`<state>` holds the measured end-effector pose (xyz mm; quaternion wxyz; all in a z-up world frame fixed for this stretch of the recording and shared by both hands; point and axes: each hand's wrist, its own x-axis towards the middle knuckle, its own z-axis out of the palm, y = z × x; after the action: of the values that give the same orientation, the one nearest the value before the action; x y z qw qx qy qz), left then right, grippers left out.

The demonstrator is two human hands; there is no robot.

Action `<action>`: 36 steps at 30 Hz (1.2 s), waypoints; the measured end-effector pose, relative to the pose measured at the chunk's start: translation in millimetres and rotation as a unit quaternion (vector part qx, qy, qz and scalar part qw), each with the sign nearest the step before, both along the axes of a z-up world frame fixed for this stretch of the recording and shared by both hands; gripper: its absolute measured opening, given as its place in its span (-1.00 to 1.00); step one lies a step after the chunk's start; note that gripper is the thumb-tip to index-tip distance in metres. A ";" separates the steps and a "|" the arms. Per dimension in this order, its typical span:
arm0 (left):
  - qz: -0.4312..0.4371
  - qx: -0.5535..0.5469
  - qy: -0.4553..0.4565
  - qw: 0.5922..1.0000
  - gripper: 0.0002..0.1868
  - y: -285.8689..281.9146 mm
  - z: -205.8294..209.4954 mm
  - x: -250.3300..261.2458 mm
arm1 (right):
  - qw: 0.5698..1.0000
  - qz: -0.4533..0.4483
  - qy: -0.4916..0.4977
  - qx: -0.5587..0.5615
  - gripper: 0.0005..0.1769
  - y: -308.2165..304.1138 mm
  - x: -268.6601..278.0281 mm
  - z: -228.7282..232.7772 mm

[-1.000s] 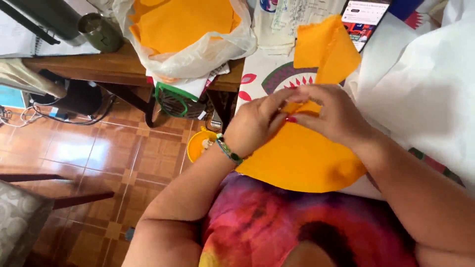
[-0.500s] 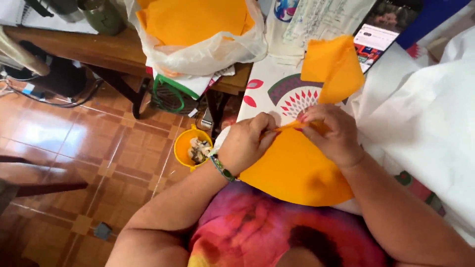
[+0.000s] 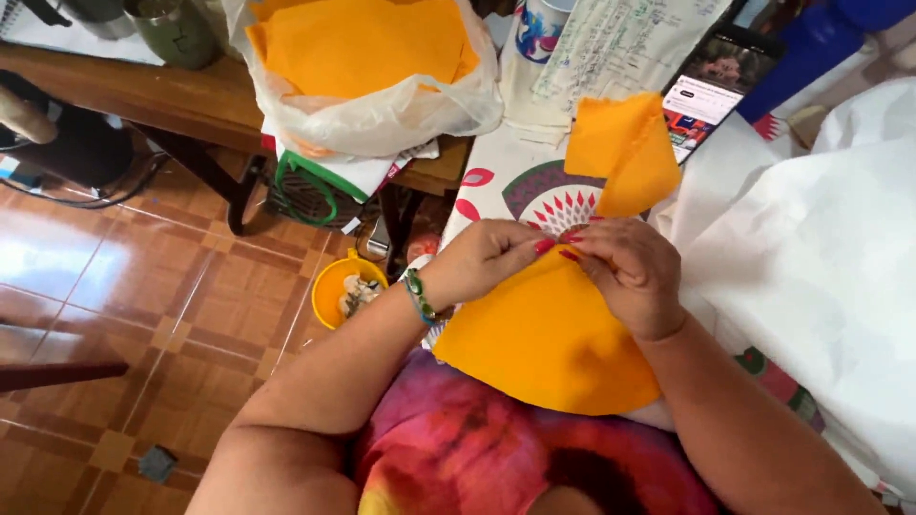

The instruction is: The person is organizing and aligning orange fabric pieces on a workspace, referring to a paper pattern and occasionally moving other items like a small box.

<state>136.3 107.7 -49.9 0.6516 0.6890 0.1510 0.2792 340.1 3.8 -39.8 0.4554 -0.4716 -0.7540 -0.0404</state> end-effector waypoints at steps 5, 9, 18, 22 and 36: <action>-0.019 -0.127 -0.032 0.991 -0.63 13.1 -73.7 8.4 | 1.000 -0.001 -0.012 -0.009 -0.91 3.9 -1.6 4.3; -0.008 -0.103 -0.026 0.994 -0.68 5.4 -22.7 -9.2 | 0.999 -0.020 -0.043 0.014 -0.82 7.4 -11.6 12.9; 0.055 -0.084 -0.008 0.995 -0.76 8.5 -30.8 -2.1 | 0.998 0.035 0.041 -0.038 -0.89 -2.8 -12.7 13.7; 0.068 -0.056 -0.041 0.995 -0.80 6.5 -42.7 -0.7 | 0.985 0.038 0.109 -0.128 -0.90 -7.7 -12.2 4.8; 0.072 0.276 0.036 0.958 -0.76 -31.2 77.3 -20.7 | 0.972 0.003 0.186 -0.143 -0.80 -21.7 -22.2 65.0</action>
<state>115.6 76.5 27.5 0.4085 0.8389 0.1404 0.3312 317.9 -18.0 25.2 0.5155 -0.5285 -0.6559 0.1574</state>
